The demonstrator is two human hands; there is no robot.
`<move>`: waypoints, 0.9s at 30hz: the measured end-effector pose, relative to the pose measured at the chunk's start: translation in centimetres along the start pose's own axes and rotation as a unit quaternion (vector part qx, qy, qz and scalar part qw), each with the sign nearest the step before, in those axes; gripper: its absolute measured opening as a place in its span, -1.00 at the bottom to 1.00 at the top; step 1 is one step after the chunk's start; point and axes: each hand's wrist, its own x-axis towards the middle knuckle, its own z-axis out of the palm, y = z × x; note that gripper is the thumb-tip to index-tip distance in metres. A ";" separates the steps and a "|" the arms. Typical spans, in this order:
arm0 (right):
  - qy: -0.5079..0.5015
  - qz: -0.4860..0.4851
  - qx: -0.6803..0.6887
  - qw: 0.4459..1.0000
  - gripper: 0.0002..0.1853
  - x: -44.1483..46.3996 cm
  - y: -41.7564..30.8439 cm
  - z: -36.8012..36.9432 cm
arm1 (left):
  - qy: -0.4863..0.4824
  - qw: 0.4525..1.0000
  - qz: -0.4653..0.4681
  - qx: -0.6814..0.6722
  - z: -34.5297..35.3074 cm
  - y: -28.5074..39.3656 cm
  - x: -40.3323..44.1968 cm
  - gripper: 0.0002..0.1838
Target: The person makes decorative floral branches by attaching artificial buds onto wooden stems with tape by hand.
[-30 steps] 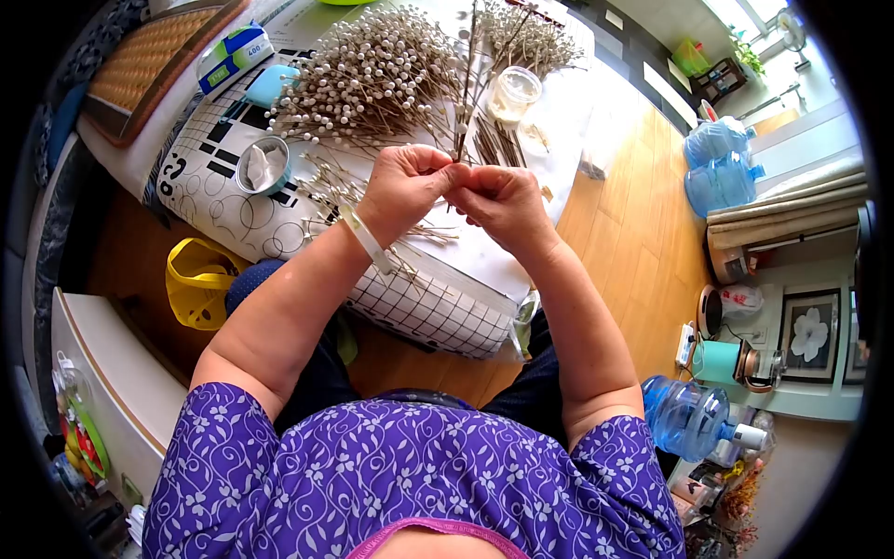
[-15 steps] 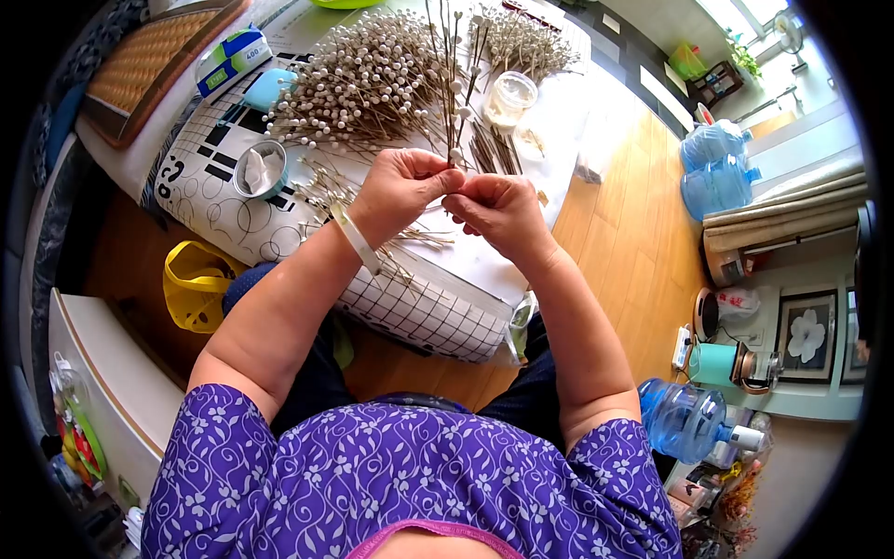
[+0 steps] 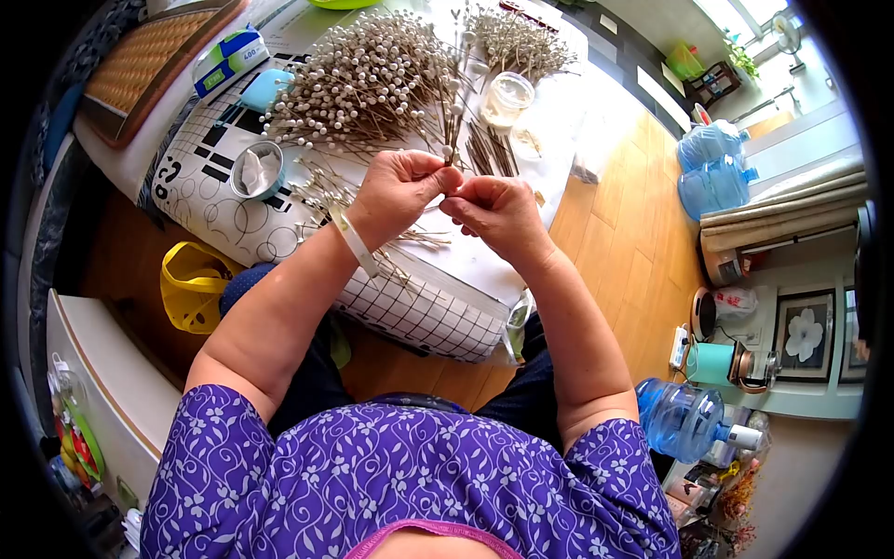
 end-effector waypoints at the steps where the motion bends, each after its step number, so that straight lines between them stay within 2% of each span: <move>1: 0.000 -0.001 0.000 1.000 -0.89 0.0 0.0 0.0 | 0.007 1.000 0.002 -0.001 -0.1 0.0 0.1 -0.87; 4: 0.012 -0.022 -0.011 1.000 -0.89 -0.1 0.1 0.6 | -0.002 1.000 -0.006 0.001 -0.5 0.6 0.1 -0.87; 6: 0.045 -0.076 -0.041 0.995 -0.87 -0.1 0.1 0.8 | 0.003 1.000 -0.012 -0.005 -0.5 0.4 0.1 -0.88; 11: 0.036 -0.076 -0.043 0.996 -0.88 -0.1 0.0 0.6 | -0.012 0.998 -0.036 -0.042 0.2 0.6 0.0 -0.88; 13: 0.032 -0.076 -0.035 0.996 -0.89 -0.2 0.2 0.8 | -0.032 0.999 -0.022 -0.011 -0.3 0.6 -0.1 -0.87; 15: -0.004 -0.004 0.059 0.998 -0.91 -0.5 -0.5 0.8 | -0.020 0.999 -0.033 -0.006 -0.4 0.6 0.0 -0.85; 19: -0.036 -0.001 0.059 0.998 -0.89 -0.5 -0.2 0.8 | -0.028 0.999 -0.029 0.021 -0.6 0.9 0.1 -0.83; 21: -0.013 -0.065 0.030 0.997 -0.90 -0.5 0.0 1.2 | -0.028 0.999 -0.034 0.016 -0.6 0.7 0.0 -0.82; 23: -0.005 -0.062 0.016 0.998 -0.90 -0.4 0.2 1.2 | -0.025 0.999 -0.032 -0.008 -0.3 0.8 0.1 -0.83; 24: 0.001 -0.059 0.004 0.998 -0.89 -0.3 0.2 1.0 | -0.019 0.996 -0.048 -0.066 0.1 0.9 0.0 -0.85; 27: 0.019 -0.026 0.053 0.998 -0.89 -0.6 0.1 1.1 | -0.009 0.999 -0.032 -0.011 0.3 0.7 -0.1 -0.87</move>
